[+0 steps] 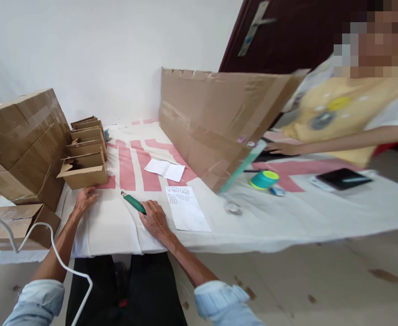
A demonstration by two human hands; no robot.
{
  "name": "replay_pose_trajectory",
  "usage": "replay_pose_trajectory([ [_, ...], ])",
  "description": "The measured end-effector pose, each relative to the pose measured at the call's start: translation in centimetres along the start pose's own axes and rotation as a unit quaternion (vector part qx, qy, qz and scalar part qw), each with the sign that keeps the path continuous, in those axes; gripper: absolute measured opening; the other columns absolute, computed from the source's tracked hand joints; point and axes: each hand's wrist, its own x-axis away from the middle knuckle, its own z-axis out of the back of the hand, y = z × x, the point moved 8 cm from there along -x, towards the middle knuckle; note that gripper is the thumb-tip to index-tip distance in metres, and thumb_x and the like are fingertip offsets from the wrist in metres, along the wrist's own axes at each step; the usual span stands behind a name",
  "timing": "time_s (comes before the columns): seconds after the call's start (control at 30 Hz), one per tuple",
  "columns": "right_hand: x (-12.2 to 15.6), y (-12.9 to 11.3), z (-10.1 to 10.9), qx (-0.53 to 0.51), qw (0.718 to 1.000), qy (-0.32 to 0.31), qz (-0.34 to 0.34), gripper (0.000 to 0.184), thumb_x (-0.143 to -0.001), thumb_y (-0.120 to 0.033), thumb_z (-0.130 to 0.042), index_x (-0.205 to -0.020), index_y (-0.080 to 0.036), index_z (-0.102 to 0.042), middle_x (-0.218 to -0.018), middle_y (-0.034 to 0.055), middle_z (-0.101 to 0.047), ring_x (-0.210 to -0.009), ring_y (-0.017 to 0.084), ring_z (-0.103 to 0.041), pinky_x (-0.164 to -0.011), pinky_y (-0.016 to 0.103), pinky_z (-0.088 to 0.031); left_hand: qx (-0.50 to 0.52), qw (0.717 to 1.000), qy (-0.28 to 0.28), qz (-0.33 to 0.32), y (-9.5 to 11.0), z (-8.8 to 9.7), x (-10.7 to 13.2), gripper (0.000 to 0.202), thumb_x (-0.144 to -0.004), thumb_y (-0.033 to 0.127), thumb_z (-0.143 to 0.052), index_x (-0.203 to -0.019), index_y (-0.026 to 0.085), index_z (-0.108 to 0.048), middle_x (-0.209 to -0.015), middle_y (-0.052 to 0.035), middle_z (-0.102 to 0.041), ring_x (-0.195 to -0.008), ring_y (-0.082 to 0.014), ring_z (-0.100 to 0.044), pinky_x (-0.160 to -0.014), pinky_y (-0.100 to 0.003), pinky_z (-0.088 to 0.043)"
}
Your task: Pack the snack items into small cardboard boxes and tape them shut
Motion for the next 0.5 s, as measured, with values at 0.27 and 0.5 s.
replay_pose_trajectory([
  [0.27, 0.4, 0.2, -0.1, 0.008, 1.0, 0.007, 0.016, 0.028, -0.097, -0.023, -0.057, -0.122, -0.018, -0.069, -0.113, 0.0143, -0.072, -0.108, 0.032, -0.061, -0.093, 0.043, -0.05, 0.011, 0.998, -0.011, -0.058, 0.6, -0.6, 9.6, 0.033, -0.082, 0.021, -0.078, -0.115, 0.019, -0.079, -0.121, -0.0116, -0.081, -0.109, -0.0274, -0.077, -0.105, -0.042, -0.06],
  [0.5, 0.9, 0.2, -0.5, 0.013, 0.999, 0.023, 0.041, 0.028, -0.097, -0.026, -0.055, -0.119, -0.018, -0.07, -0.106, 0.0135, -0.07, -0.102, 0.032, -0.061, -0.093, 0.045, -0.051, 0.016, 0.995, 0.042, -0.088, 0.9, 2.5, 15.7, 0.028, -0.086, 0.019, -0.077, -0.114, 0.022, -0.079, -0.119, -0.0104, -0.08, -0.111, -0.0267, -0.076, -0.105, -0.041, -0.06],
])
